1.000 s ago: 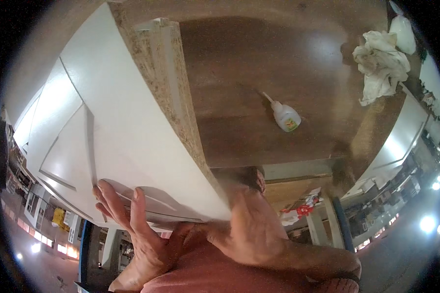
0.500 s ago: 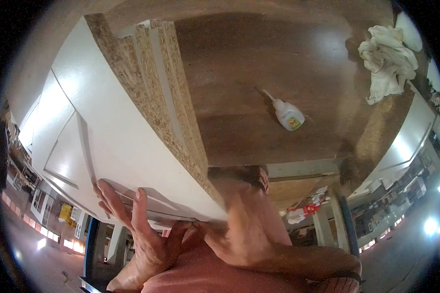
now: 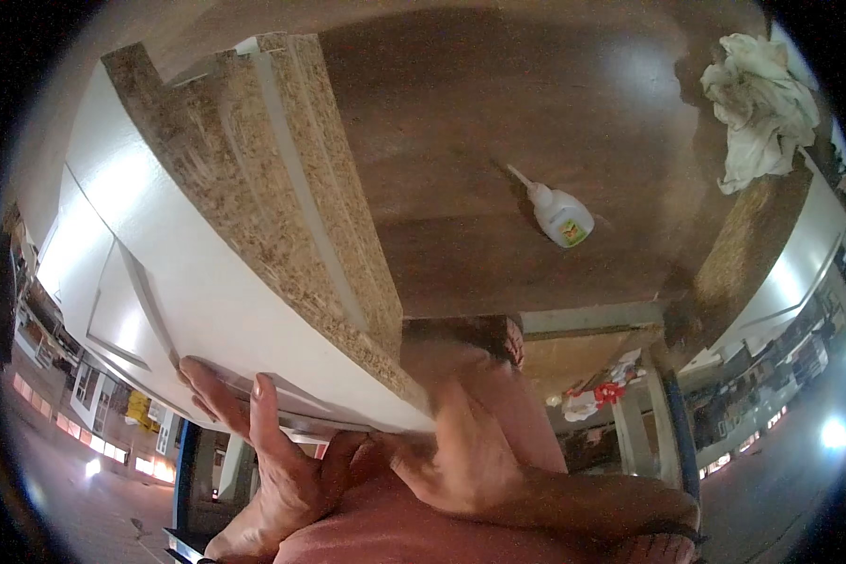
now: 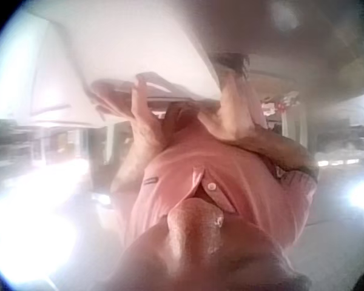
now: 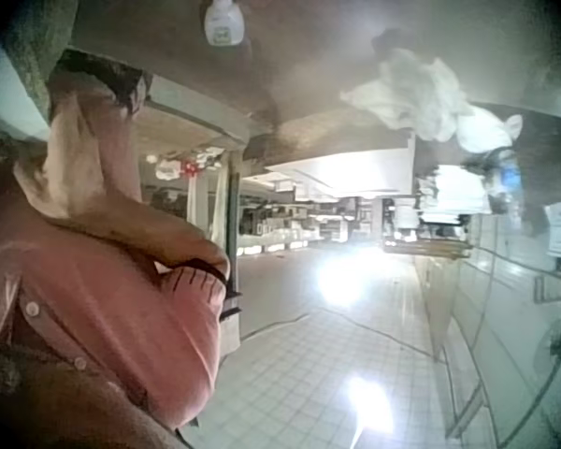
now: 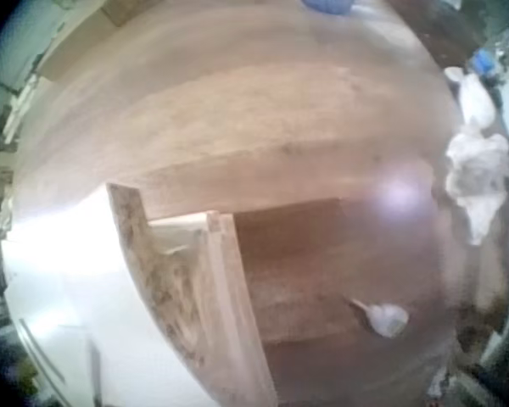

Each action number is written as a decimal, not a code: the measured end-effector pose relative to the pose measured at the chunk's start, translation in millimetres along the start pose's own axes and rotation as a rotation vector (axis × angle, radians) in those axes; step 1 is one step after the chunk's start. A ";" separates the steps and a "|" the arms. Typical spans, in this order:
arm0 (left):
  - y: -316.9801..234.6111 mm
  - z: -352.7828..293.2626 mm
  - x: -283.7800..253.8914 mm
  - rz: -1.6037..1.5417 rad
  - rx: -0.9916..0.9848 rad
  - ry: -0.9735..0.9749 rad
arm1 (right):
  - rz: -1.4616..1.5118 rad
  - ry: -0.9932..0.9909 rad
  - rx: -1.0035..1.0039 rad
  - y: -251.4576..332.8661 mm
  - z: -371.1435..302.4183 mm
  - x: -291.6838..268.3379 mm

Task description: The person assembles a white wooden panel by applying glue and attaching wooden slats to form an X-pattern.

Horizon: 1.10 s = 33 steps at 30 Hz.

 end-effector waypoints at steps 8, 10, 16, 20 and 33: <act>2.3 -2.0 2.6 -0.036 -0.021 0.064 | 0.014 0.012 -0.053 6.8 2.0 -1.2; 2.8 -0.4 0.2 -0.027 -0.009 0.033 | -0.048 -0.011 -0.075 7.0 0.8 -1.3; 6.1 -4.0 2.7 0.012 -0.049 0.107 | -0.064 0.017 -0.080 11.1 3.9 -3.2; 5.9 -1.7 -2.7 -0.014 -0.051 0.065 | -0.066 -0.017 -0.107 9.5 3.4 -4.8; 21.2 -29.2 36.7 -0.208 0.025 0.048 | -0.087 0.017 -0.054 9.5 3.2 -2.4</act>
Point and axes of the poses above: each hand's wrist, its own z-axis towards the middle knuckle, its own x-axis out of the palm, y = z × x, the point moved 8 cm from there along z, towards the middle knuckle, and after that the axes turned 13 degrees about z, right-handed, at the moved point
